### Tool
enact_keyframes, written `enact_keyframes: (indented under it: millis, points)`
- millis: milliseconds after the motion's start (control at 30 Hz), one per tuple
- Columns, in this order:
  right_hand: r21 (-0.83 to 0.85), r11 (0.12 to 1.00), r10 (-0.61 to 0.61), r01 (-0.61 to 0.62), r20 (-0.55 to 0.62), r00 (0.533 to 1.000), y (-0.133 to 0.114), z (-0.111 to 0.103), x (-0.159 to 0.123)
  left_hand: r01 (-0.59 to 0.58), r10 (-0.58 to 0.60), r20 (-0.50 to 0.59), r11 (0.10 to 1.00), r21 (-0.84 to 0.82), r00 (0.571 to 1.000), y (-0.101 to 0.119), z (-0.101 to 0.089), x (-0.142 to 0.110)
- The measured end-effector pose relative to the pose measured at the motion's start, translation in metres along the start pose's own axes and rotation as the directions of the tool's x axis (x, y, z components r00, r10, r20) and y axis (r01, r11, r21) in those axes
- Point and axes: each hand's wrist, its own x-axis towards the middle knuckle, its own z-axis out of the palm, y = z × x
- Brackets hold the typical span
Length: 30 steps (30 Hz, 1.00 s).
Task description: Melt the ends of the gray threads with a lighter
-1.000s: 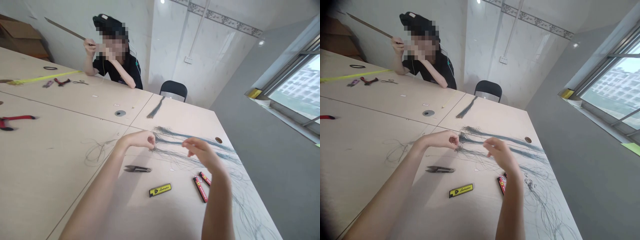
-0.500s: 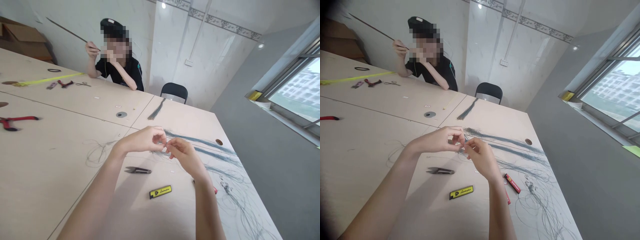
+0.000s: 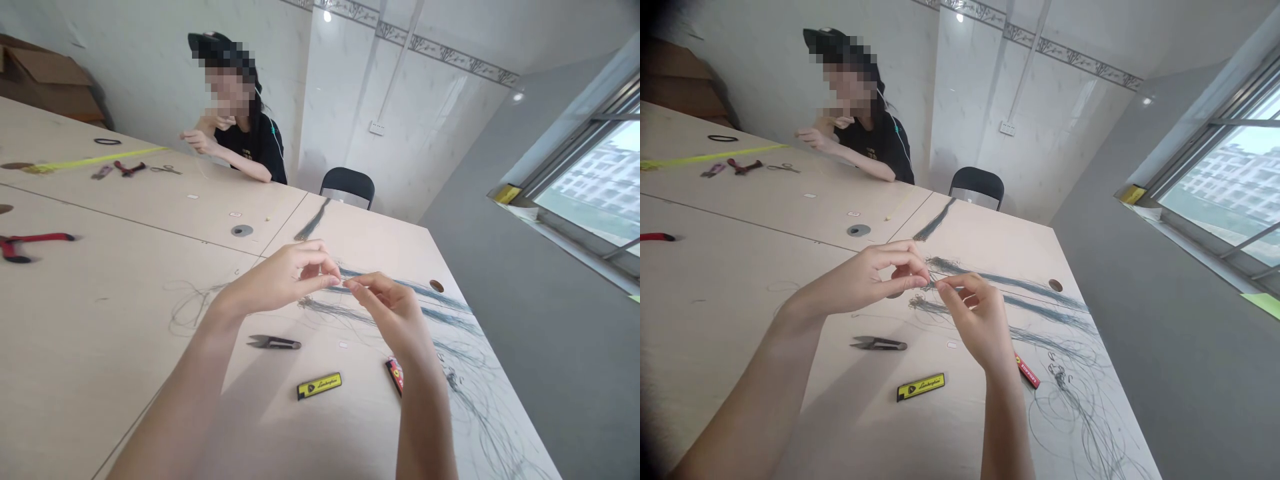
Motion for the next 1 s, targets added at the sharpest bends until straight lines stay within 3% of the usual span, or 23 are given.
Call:
enact_keyframes:
  millis: [400, 600, 1000]
  points:
    - [0.009, 1.000, 0.003, -0.003, 0.006, 1.000, -0.006, -0.001, -0.005, 0.020, -0.019, 0.062, 1.000, -0.004, 0.998, 0.007, 0.002, -0.002]
    - [-0.027, 0.998, -0.055, 0.054, -0.009, 0.998, -0.011, -0.003, -0.009, 0.023, -0.024, 0.063, 1.000, 0.009, 0.998, 0.009, 0.002, -0.003]
    - [-0.062, 0.998, -0.028, 0.026, -0.040, 0.999, -0.014, -0.005, -0.010, 0.045, -0.045, 0.068, 0.999, -0.002, 0.997, 0.011, 0.005, -0.003]
